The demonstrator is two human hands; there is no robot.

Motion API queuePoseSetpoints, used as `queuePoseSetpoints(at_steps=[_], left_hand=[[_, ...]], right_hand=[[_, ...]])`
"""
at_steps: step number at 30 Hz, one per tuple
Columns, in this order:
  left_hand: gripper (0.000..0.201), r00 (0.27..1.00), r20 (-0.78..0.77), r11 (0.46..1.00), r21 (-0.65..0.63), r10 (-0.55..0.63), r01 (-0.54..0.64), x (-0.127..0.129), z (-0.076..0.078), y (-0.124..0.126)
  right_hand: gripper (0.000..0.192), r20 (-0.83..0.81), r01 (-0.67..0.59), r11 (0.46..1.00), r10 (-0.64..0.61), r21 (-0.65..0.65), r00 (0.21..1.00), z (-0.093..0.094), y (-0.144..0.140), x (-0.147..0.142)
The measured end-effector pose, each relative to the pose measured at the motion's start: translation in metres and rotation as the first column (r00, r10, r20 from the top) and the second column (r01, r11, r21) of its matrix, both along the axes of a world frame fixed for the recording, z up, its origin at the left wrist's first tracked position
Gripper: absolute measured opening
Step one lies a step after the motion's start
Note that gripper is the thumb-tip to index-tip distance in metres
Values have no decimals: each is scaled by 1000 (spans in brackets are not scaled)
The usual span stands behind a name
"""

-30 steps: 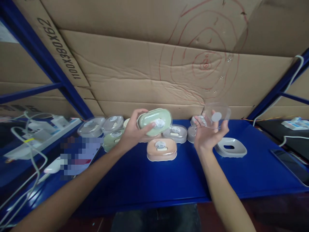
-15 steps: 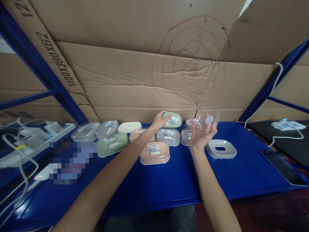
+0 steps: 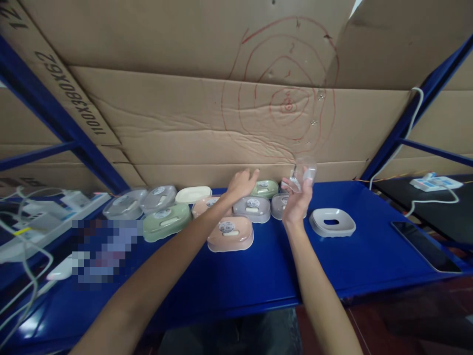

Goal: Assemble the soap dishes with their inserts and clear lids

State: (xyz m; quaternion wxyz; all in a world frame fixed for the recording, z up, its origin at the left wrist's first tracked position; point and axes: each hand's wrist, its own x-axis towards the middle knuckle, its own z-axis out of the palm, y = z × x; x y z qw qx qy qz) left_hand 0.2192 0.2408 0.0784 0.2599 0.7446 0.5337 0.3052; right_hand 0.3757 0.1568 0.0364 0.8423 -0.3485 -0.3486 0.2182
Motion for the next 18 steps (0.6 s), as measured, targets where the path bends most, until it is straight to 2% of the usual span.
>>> queuePoseSetpoints(at_steps=[2,3,4,6,7,8,9,10,11,12,13,14,16,18], left_hand=[[57,992,99,997,-32,-71,75,-12,8,-9],[63,973,198,986,-85,-122,141,-20,11,-15],[70,926,338,959,-160,-169,234,-28,13,-23],[80,766,598,856,-247,-235,455,-49,15,-40],[82,718,649,822,-249,-252,513,-62,15,-47],[81,719,641,822,-235,-270,518,-76,14,-51],[77,764,578,857,-203,-286,474,-90,14,-52],[69,841,461,908,-151,-284,390,-105,13,-50],[60,923,293,958,-67,-249,279,-121,13,-44],[53,980,83,984,21,-180,179,-136,13,-36],[48,986,-143,993,75,-82,93,-151,13,-25],[46,939,-343,996,81,-8,38,-164,14,-14],[44,880,-475,999,44,29,-9,-186,14,9],[49,838,-545,1000,-9,16,-25,-200,14,27]], right_hand=[[71,204,90,996,-84,-25,975,-1,-4,-8],[74,345,140,990,-123,-24,930,-1,-7,-12],[78,490,180,984,-151,-13,859,-1,-11,-18],[88,711,224,974,-172,22,682,-3,-19,-29],[92,778,229,973,-169,32,606,-3,-22,-34],[94,821,227,973,-157,34,549,-4,-24,-38],[96,847,224,974,-144,30,512,-6,-25,-41],[96,862,223,975,-132,22,490,-7,-26,-44],[96,870,228,974,-122,12,478,-8,-25,-45],[97,872,237,972,-116,-1,476,-9,-24,-45],[97,869,249,968,-112,-13,482,-10,-23,-44],[96,864,264,964,-113,-24,491,-11,-22,-42],[95,850,289,957,-120,-39,512,-12,-19,-38],[94,836,300,953,-126,-47,533,-12,-18,-34]])
